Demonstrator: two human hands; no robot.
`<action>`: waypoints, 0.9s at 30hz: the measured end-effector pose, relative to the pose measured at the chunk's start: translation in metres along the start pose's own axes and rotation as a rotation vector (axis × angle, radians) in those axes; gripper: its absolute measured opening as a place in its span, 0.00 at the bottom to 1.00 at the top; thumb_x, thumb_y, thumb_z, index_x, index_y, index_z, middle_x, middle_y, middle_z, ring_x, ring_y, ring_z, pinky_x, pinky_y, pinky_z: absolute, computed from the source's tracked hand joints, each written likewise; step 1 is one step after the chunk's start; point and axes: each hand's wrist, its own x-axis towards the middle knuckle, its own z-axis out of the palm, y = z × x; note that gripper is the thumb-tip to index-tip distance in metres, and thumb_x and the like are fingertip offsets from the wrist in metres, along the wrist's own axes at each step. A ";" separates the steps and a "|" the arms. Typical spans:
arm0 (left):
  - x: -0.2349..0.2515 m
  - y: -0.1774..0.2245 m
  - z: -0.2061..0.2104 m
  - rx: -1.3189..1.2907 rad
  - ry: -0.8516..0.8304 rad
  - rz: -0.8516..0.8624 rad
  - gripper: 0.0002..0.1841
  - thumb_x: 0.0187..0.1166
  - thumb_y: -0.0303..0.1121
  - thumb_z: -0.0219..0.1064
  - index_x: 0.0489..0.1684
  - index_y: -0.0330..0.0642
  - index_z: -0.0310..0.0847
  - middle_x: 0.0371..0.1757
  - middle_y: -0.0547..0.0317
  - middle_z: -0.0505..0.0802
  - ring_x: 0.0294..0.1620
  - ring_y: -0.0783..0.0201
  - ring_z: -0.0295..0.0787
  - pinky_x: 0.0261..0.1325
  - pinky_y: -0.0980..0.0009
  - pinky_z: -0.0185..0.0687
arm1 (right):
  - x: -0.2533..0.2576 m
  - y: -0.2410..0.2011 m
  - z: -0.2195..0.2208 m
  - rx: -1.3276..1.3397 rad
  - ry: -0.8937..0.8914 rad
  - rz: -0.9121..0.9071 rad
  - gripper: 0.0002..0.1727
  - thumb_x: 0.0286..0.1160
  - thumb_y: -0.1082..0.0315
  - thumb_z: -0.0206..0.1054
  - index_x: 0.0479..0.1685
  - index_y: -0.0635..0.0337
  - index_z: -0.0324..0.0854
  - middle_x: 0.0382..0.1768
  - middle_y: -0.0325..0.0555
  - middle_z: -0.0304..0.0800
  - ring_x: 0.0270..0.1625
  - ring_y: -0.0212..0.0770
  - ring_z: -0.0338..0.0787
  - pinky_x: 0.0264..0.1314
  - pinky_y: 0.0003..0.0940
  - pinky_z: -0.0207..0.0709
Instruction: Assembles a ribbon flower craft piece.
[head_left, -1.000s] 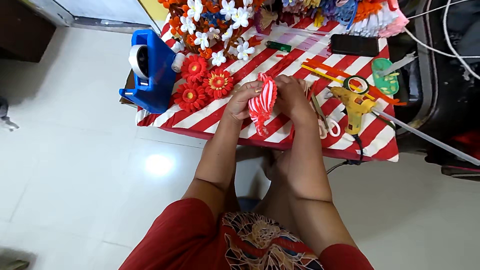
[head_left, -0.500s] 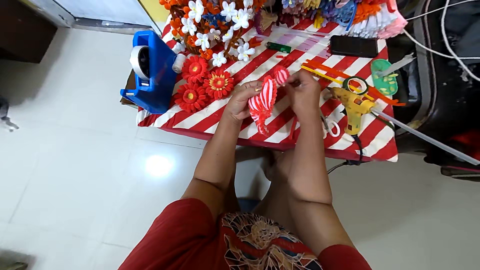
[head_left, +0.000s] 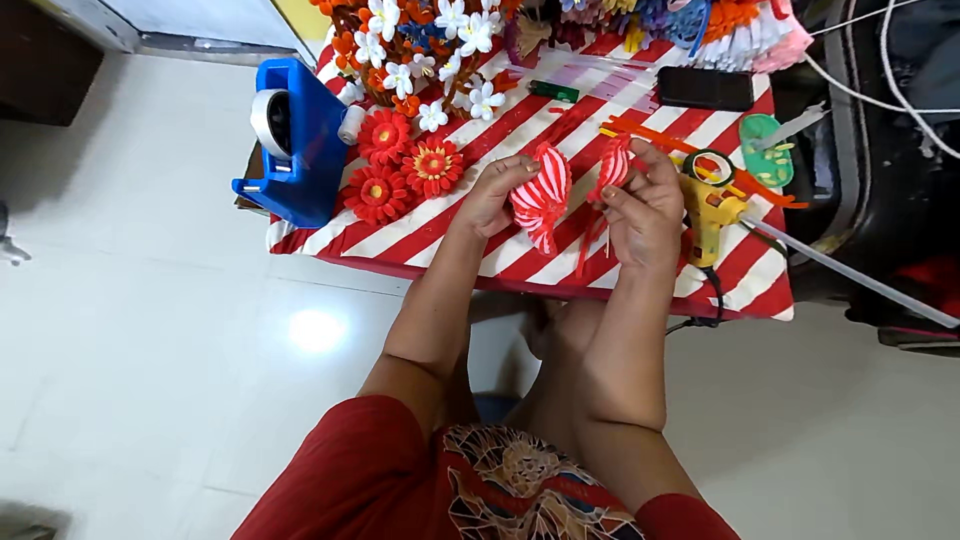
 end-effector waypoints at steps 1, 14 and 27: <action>0.000 0.000 -0.001 0.001 -0.004 0.000 0.14 0.81 0.27 0.54 0.30 0.48 0.86 0.30 0.63 0.94 0.32 0.73 0.92 0.38 0.73 0.90 | 0.000 0.000 0.000 -0.010 -0.009 -0.016 0.34 0.64 0.84 0.66 0.74 0.55 0.67 0.42 0.31 0.91 0.40 0.29 0.91 0.44 0.27 0.89; 0.002 -0.004 0.003 0.079 0.032 0.019 0.14 0.82 0.26 0.55 0.28 0.47 0.84 0.27 0.65 0.92 0.29 0.74 0.90 0.37 0.73 0.88 | -0.003 -0.002 -0.002 -0.009 0.000 -0.019 0.27 0.72 0.82 0.61 0.73 0.56 0.71 0.40 0.31 0.90 0.38 0.30 0.91 0.43 0.28 0.89; 0.002 -0.003 0.004 0.050 0.025 0.031 0.15 0.82 0.27 0.54 0.28 0.48 0.85 0.29 0.65 0.93 0.31 0.74 0.91 0.39 0.73 0.89 | -0.006 -0.006 -0.002 -0.028 -0.105 -0.096 0.22 0.68 0.81 0.68 0.62 0.57 0.82 0.42 0.31 0.92 0.41 0.27 0.90 0.46 0.25 0.87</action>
